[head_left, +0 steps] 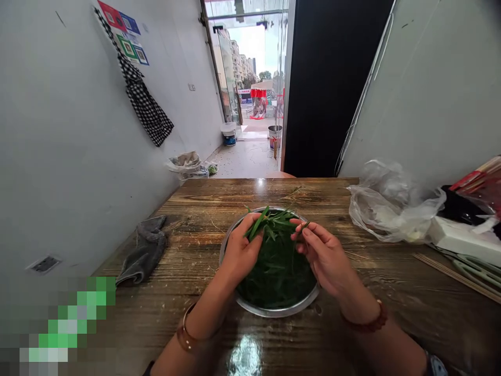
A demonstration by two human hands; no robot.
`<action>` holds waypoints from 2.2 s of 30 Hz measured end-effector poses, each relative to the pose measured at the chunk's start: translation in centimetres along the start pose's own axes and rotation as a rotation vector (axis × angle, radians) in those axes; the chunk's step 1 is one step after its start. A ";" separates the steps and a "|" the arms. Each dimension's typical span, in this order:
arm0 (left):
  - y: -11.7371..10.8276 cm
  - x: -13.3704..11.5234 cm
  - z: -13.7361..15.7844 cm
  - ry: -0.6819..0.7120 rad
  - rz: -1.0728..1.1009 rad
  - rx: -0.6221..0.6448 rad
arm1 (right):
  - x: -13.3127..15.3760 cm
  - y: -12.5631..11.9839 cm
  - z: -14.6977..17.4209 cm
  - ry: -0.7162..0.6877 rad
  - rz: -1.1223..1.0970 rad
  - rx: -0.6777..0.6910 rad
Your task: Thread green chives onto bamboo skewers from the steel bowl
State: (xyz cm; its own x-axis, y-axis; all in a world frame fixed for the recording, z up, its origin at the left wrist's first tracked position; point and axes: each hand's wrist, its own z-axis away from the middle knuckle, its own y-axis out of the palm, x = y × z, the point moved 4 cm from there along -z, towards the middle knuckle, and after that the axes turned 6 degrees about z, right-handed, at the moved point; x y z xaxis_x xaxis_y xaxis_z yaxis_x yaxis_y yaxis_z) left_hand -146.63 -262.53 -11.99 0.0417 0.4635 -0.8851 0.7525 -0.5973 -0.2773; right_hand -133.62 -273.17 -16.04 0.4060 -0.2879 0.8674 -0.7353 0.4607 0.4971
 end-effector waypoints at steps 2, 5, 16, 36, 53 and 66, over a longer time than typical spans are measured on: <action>0.1 -0.2 0.1 0.039 -0.055 0.030 | 0.0 0.0 -0.1 -0.002 -0.006 0.000; 0.3 -0.4 0.2 0.089 -0.142 0.065 | 0.0 -0.1 -0.2 -0.012 -0.011 -0.005; 0.1 -1.3 0.0 0.155 0.027 0.135 | 0.1 -1.7 -0.4 -0.154 0.257 -0.071; 2.0 -1.2 0.0 -0.039 -0.162 0.218 | 0.4 -1.1 0.4 -0.319 0.399 -0.032; 1.5 -0.5 0.2 -0.026 -0.049 0.106 | -0.5 -0.3 1.1 -0.223 0.742 0.111; 1.2 -0.7 0.2 -0.056 -0.006 0.011 | -0.3 -0.2 1.4 -0.291 0.802 0.126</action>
State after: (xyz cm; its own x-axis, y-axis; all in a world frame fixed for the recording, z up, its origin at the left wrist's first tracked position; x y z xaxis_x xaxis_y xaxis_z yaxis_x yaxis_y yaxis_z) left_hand -145.88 -263.77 -11.77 -0.0003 0.4298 -0.9029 0.7450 -0.6022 -0.2869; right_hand -134.34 -274.32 -16.42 -0.4044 -0.1268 0.9058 -0.8021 0.5250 -0.2847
